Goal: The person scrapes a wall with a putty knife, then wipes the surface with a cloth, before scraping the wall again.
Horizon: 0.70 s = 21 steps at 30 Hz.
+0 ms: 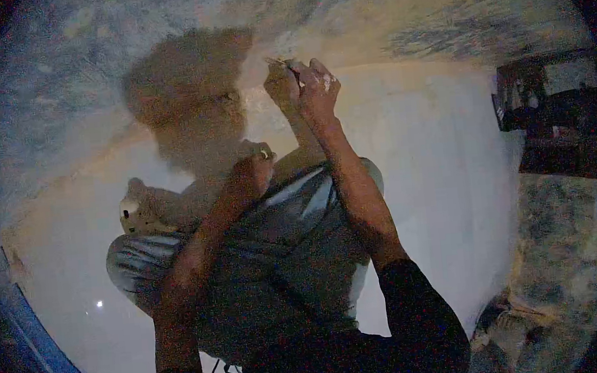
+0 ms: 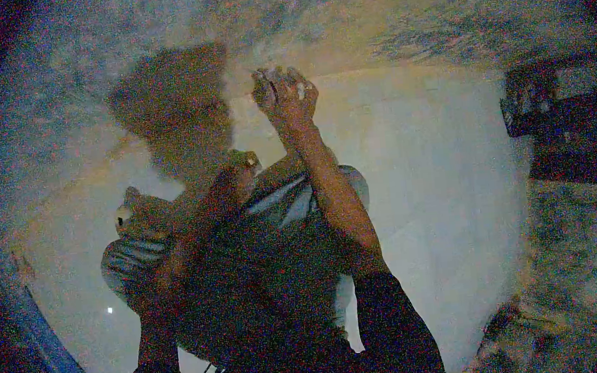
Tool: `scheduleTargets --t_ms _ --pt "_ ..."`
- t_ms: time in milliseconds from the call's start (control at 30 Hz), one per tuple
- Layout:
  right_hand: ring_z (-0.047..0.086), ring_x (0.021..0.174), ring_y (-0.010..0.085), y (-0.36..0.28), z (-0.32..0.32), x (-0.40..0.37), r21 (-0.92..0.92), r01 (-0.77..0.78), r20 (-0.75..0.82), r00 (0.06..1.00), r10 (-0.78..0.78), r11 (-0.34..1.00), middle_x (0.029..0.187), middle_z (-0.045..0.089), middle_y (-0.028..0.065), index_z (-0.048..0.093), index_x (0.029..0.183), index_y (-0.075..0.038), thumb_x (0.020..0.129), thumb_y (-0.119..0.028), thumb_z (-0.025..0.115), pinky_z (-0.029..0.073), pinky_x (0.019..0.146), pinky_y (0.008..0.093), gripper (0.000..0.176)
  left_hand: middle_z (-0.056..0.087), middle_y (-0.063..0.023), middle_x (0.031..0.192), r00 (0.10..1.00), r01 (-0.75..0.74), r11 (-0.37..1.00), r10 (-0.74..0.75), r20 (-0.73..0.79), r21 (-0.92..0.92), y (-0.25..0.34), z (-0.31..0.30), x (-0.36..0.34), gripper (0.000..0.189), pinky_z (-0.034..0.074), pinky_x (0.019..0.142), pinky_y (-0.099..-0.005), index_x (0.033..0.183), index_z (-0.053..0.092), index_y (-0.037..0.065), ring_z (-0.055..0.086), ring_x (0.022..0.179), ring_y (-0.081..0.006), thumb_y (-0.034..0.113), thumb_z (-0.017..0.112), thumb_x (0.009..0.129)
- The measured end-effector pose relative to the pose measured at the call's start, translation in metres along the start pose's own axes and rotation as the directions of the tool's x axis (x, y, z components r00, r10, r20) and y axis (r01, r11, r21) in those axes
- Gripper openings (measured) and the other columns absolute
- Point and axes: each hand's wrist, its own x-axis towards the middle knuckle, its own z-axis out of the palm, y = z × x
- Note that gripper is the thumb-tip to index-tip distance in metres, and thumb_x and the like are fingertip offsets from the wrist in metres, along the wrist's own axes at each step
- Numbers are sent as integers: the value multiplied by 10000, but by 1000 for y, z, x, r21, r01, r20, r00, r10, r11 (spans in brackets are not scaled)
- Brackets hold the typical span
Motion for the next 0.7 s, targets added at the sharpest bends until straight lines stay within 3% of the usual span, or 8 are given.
scheduleTargets --t_ms 67,133,167,233,333,500,567,700 --pt "501 1128 254 3 -1 3 28 -70 125 990 66 997 1141 592 0 597 1124 -199 728 -173 664 327 907 415 402 583 -217 878 999 12 1000 -11 -49 21 -2 3 -6 217 499 676 -478 1007 542 13 600 748 -384 113 447 839" --pt "504 1125 247 5 6 4 -106 24 -191 981 -44 994 1133 590 -11 592 1132 -217 720 -170 664 321 912 433 421 581 -218 864 995 24 999 -21 -98 36 -2 -2 -7 223 499 670 -482 1012 540 7 596 744 -391 111 446 838" --pt "504 1125 247 7 5 0 -100 23 -197 979 -43 995 1133 590 -11 592 1132 -217 720 -170 664 321 912 433 421 580 -220 879 993 -2 1000 4 -119 14 -2 -3 -9 228 502 666 -480 1018 538 4 598 748 -391 119 449 843" --pt "491 1137 256 11 5 -7 126 -198 175 969 174 972 1162 581 5 572 1167 -207 770 -206 634 302 926 467 401 580 -222 895 989 -22 1000 19 -147 -19 0 -3 -6 233 504 661 -478 1024 536 0 600 751 -392 127 452 848" --pt "474 1153 259 -8 14 -13 3 -199 -88 976 199 980 1180 575 33 562 1189 -193 796 -225 606 279 946 493 397 580 -227 907 997 62 996 -59 -46 69 10 0 5 246 512 682 -469 1042 528 -3 602 775 -390 152 450 867" --pt "509 1058 286 -21 58 -35 47 -65 27 998 63 997 1121 558 29 583 1102 -204 735 -383 681 372 777 526 420 588 -221 858 999 54 999 -54 5 -5 6 5 6 293 527 697 -440 1112 514 -5 613 784 -366 161 449 880" --pt "493 1088 271 -25 21 -7 -26 -316 337 891 306 948 1155 542 40 571 1116 -177 739 -377 686 390 780 504 441 585 -226 885 997 73 997 -73 -14 26 8 -2 8 299 525 705 -442 1123 511 -9 612 807 -365 156 448 881" --pt "634 856 259 -5 -2 7 186 -384 141 921 363 904 925 656 151 640 974 -31 883 -189 551 476 757 381 202 588 -215 931 963 247 967 -237 129 -70 32 -31 11 298 525 723 -443 1133 512 -12 613 839 -356 147 442 891"
